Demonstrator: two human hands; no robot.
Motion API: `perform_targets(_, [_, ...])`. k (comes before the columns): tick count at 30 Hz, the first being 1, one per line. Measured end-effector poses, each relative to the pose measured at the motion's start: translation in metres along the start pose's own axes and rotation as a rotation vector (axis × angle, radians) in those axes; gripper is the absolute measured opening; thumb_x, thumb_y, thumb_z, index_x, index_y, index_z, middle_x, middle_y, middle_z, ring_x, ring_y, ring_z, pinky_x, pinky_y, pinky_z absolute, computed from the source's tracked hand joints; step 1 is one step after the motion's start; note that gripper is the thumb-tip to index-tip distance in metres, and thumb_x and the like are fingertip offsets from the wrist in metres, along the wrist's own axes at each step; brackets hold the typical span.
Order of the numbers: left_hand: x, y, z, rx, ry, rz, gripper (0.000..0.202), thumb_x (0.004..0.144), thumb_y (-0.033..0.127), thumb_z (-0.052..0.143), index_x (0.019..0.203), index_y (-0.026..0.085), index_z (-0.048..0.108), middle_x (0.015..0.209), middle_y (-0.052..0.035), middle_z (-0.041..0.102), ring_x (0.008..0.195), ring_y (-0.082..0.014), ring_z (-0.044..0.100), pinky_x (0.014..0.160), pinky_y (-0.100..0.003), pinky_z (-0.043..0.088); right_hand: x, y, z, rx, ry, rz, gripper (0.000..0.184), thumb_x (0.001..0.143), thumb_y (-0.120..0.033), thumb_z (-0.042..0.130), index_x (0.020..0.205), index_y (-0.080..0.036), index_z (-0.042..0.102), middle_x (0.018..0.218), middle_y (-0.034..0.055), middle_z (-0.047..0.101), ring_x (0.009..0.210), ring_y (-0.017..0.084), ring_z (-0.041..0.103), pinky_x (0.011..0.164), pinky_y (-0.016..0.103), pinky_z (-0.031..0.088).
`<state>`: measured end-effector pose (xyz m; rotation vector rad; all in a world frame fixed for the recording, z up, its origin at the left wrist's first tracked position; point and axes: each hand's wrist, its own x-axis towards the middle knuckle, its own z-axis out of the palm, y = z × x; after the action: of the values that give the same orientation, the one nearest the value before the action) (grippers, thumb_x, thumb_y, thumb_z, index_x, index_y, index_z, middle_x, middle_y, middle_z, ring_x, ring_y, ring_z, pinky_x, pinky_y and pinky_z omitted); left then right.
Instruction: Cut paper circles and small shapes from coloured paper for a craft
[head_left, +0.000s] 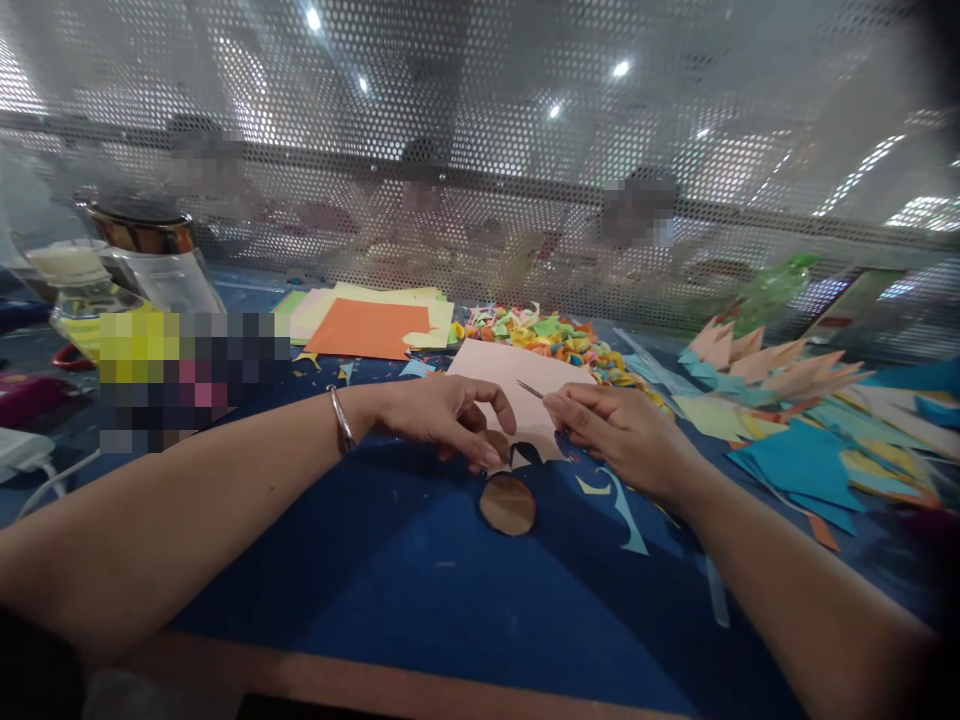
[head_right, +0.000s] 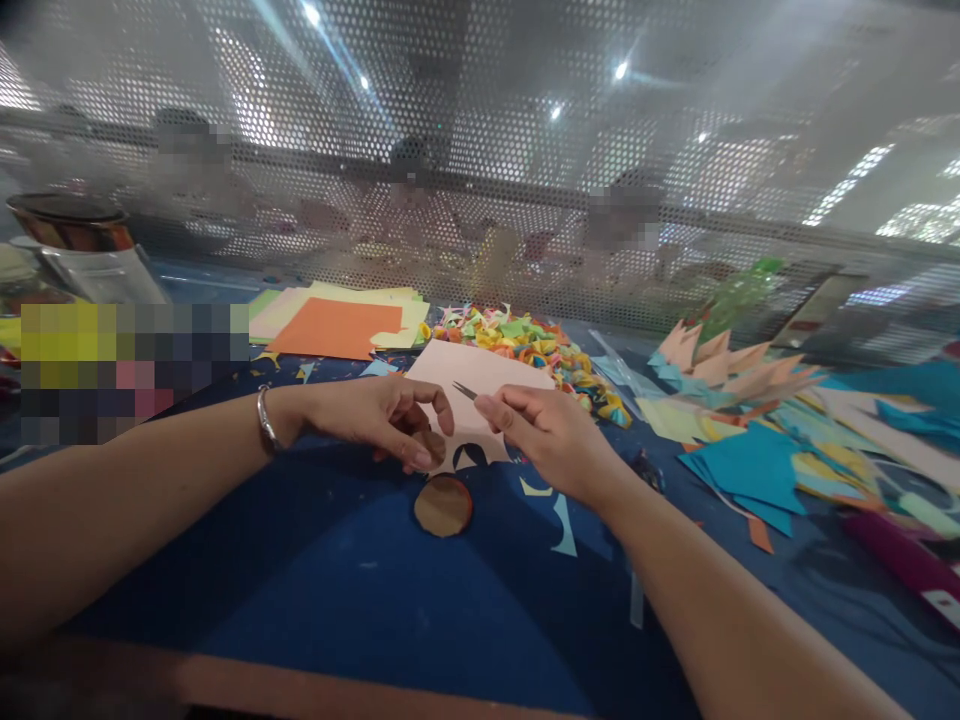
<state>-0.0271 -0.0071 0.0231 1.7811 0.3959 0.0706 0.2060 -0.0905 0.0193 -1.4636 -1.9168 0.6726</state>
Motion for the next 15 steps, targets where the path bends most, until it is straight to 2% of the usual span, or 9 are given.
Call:
perform_targets(3, [-0.001, 0.001, 0.000, 0.010, -0.053, -0.022, 0.038, 0.074, 0.029, 0.079, 0.102, 0.018, 0.057, 0.083, -0.0043, 0.069, 0.069, -0.0134, 0.063, 0.054, -0.022, 0.044, 0.000, -0.003, -0.001, -0.091, -0.012, 0.014, 0.052, 0.090, -0.066, 0.047, 0.065, -0.020, 0.050, 0.051, -0.0040, 0.043, 0.046, 0.009, 0.036, 0.045, 0.025, 0.027])
perform_targets(5, [-0.001, 0.001, 0.001, -0.001, -0.024, -0.002, 0.040, 0.073, 0.027, 0.080, 0.104, 0.018, 0.056, 0.081, -0.0030, 0.069, 0.067, -0.0126, 0.061, 0.055, -0.023, 0.045, 0.000, -0.006, -0.001, -0.111, -0.019, 0.017, 0.053, 0.089, -0.067, 0.047, 0.064, -0.020, 0.050, 0.051, -0.0034, 0.044, 0.046, 0.009, 0.036, 0.045, 0.025, 0.026])
perform_targets(10, [0.004, 0.000, 0.002, -0.042, 0.271, 0.139, 0.047, 0.071, 0.022, 0.080, 0.112, 0.014, 0.058, 0.061, 0.0062, 0.060, 0.057, -0.0083, 0.056, 0.060, -0.024, 0.044, -0.001, -0.010, 0.001, -0.078, -0.001, -0.011, 0.053, 0.088, -0.068, 0.048, 0.066, -0.020, 0.053, 0.051, -0.0038, 0.043, 0.047, 0.010, 0.036, 0.045, 0.025, 0.027])
perform_targets(12, [0.006, -0.001, 0.004, -0.070, 0.359, 0.189, 0.041, 0.069, 0.023, 0.081, 0.104, 0.013, 0.063, 0.065, 0.0038, 0.063, 0.060, -0.0079, 0.058, 0.063, -0.024, 0.044, -0.002, -0.009, 0.002, -0.034, -0.001, 0.009, 0.053, 0.088, -0.068, 0.048, 0.068, -0.020, 0.053, 0.050, -0.0046, 0.041, 0.045, 0.009, 0.035, 0.044, 0.024, 0.025])
perform_targets(15, [0.010, -0.005, 0.007, -0.135, 0.422, 0.263, 0.028, 0.068, 0.027, 0.082, 0.084, 0.011, 0.065, 0.074, -0.0017, 0.068, 0.068, -0.0096, 0.060, 0.070, -0.027, 0.047, -0.002, -0.007, 0.003, 0.055, 0.006, 0.033, 0.051, 0.088, -0.068, 0.050, 0.070, -0.020, 0.052, 0.050, -0.0063, 0.036, 0.044, 0.008, 0.031, 0.042, 0.023, 0.023])
